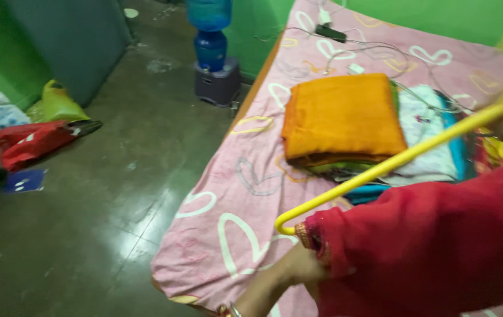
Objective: The person folds a red cloth and a matching garment on a bed, attaches the items to a yellow plastic hanger, and hangs the hanger on a rod inside a metal closet.
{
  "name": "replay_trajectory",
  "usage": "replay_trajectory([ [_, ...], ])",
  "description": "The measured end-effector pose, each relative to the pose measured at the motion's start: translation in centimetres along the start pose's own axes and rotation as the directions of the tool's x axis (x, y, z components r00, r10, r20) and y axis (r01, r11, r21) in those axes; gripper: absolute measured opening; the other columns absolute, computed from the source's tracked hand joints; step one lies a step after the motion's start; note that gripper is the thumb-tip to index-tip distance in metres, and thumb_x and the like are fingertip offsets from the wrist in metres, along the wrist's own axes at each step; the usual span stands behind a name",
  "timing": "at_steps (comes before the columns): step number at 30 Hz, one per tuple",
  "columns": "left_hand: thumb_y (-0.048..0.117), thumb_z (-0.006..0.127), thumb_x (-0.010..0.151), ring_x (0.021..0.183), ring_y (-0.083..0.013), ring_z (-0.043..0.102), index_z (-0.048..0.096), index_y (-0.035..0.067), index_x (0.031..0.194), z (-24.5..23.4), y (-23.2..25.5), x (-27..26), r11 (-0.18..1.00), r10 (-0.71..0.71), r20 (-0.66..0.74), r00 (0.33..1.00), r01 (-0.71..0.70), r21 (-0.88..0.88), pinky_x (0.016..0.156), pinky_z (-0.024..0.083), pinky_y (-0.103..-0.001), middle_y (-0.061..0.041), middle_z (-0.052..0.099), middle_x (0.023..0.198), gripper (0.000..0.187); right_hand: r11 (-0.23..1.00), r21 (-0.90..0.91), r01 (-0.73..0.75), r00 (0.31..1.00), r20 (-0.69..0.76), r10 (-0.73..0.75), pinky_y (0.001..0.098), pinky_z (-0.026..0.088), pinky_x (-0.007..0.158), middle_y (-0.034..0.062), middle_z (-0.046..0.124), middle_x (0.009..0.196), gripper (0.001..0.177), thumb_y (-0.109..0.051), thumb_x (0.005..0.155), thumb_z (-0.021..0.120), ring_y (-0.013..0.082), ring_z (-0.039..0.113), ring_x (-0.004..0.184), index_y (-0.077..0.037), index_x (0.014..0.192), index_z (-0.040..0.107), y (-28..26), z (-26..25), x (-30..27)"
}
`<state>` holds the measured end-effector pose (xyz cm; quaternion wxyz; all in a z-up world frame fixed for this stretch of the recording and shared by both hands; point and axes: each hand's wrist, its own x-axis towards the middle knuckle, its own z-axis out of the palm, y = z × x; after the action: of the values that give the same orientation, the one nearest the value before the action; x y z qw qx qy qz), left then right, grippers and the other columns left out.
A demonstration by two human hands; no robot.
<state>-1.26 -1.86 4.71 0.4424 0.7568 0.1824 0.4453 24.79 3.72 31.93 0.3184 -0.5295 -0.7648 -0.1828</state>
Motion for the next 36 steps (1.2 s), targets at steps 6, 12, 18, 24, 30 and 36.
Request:
replay_trajectory([
  [6, 0.02, 0.086, 0.071, 0.128, -0.0212, 0.059, 0.049, 0.016, 0.141, -3.6, -0.5, -6.6, 0.454, -0.718, 0.053, 0.694, 0.525, -0.72, 0.106, 0.052, -0.037, -0.002, 0.063, 0.137, 0.08, 0.913, 0.405, -0.04, 0.927, 0.355, -0.117, 0.0298, 0.04, 0.051, 0.0027, 0.06, 0.061, 0.027, -0.026, 0.075, 0.085, 0.0097, 0.051, 0.057, -0.001, 0.085, 0.076, -5.4, 15.6, 7.8],
  [12, -0.001, 0.08, 0.066, 0.113, -0.0312, 0.071, 0.054, -0.001, 0.139, -9.0, -7.0, -13.3, 0.351, -0.913, -0.281, 0.295, 0.219, -0.91, 0.099, 0.057, -0.041, -0.015, 0.072, 0.128, 0.077, 0.558, 0.796, -0.234, 0.864, 0.434, -0.256, 0.0258, 0.055, 0.066, 0.0017, 0.076, 0.081, 0.032, -0.03, 0.077, 0.083, 0.0067, 0.067, 0.073, -0.005, 0.097, 0.077, -14.7, 38.9, 6.8],
  [18, 0.007, 0.079, 0.072, 0.108, -0.0311, 0.073, 0.057, -0.011, 0.134, -11.6, -8.5, -16.7, 0.328, -0.945, -0.289, 0.155, 0.479, -0.814, 0.096, 0.057, -0.037, -0.023, 0.074, 0.125, 0.068, 0.91, 0.408, -0.075, 0.923, 0.373, -0.091, 0.0465, 0.047, 0.089, 0.0102, 0.069, 0.111, 0.051, -0.029, 0.068, 0.09, 0.0317, 0.062, 0.107, -0.013, 0.115, 0.074, -21.3, 45.9, 1.8],
  [24, 0.02, 0.095, 0.065, 0.135, -0.0333, 0.049, 0.018, -0.009, 0.15, -10.1, -7.1, -15.0, 0.565, -0.659, -0.751, 0.046, 0.689, -0.454, 0.116, 0.036, -0.04, -0.027, 0.046, 0.145, 0.117, 0.931, 0.326, -0.161, 0.982, 0.144, 0.12, 0.0463, 0.042, 0.106, 0.0131, 0.063, 0.13, 0.064, -0.032, 0.074, 0.087, 0.0337, 0.055, 0.125, -0.012, 0.13, 0.065, -17.5, 42.5, -5.0],
  [30, 0.039, 0.09, 0.066, 0.145, -0.0506, 0.019, 0.034, 0.003, 0.152, -10.6, 0.2, -12.3, 0.529, -0.077, -0.748, 0.66, 0.663, 0.53, 0.114, 0.014, -0.063, -0.038, 0.027, 0.154, 0.109, 0.837, -0.001, -0.548, 0.836, 0.023, 0.548, 0.0467, 0.047, 0.102, 0.0168, 0.066, 0.119, 0.066, -0.029, 0.074, 0.091, 0.0342, 0.059, 0.113, -0.007, 0.131, 0.068, -5.1, 35.5, -17.2],
  [36, 0.055, 0.087, 0.071, 0.145, -0.0422, 0.022, 0.028, 0.003, 0.157, -6.4, 1.3, -8.2, 0.588, -0.66, -0.059, 0.749, 0.563, 0.58, 0.116, 0.01, -0.064, -0.025, 0.026, 0.163, 0.117, 0.213, 0.212, -0.954, 0.286, 0.423, 0.86, 0.0396, 0.052, 0.065, 0.0132, 0.072, 0.097, 0.058, -0.027, 0.079, 0.087, 0.0243, 0.066, 0.076, -0.002, 0.126, 0.062, -3.5, 33.8, -19.7],
])
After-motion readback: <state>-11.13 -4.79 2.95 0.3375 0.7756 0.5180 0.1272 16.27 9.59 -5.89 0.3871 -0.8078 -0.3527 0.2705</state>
